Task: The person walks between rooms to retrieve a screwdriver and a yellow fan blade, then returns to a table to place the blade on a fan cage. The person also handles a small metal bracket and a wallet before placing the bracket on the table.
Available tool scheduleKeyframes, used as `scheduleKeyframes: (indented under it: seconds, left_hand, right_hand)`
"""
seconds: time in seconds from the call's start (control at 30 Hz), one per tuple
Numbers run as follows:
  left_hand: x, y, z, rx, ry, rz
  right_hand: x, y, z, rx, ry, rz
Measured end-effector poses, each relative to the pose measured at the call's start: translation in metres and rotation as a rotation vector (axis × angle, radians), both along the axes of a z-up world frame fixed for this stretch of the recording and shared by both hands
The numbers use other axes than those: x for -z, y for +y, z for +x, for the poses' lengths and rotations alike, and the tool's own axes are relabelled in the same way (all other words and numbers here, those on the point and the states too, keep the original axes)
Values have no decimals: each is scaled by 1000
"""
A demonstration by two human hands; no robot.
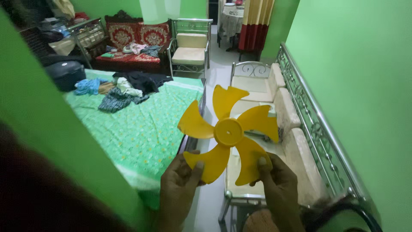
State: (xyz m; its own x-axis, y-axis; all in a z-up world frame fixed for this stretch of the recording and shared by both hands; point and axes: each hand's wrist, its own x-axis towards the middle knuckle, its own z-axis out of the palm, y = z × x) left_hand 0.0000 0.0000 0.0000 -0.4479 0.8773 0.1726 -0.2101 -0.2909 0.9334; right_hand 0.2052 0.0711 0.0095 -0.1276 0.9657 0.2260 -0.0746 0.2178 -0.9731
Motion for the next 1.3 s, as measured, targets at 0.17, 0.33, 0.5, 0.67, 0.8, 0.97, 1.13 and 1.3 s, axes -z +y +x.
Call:
scheduleKeyframes:
  seconds: [0.17, 0.33, 0.5, 0.67, 0.8, 0.97, 1.13, 1.3]
  left_hand:
    - [2, 82, -48, -35, -52, -145]
    - [-5, 177, -98, -54, -70, -33]
    - [-3, 265, -148, 29, -30, -44]
    - [7, 352, -164, 82, -108, -92]
    - [18, 426, -176, 142, 33, -108]
    - [12, 525, -181, 155, 99, -188]
    - [-8, 620, -187, 129, 118, -125]
    - [-18, 709, -191, 67, -9, -96]
  right_hand:
    - [14, 80, -42, -73, 41, -6]
    - [16, 151, -104, -56, -31, -78]
    - [27, 219, -150, -26, 7, -157]
    - [46, 318, -157, 85, -64, -174]
    - [61, 404, -160, 139, -61, -36]
    - [58, 512, -168, 85, 8, -83]
    - [40, 603, -177, 97, -42, -125]
    - [40, 685, -194, 125, -78, -217]
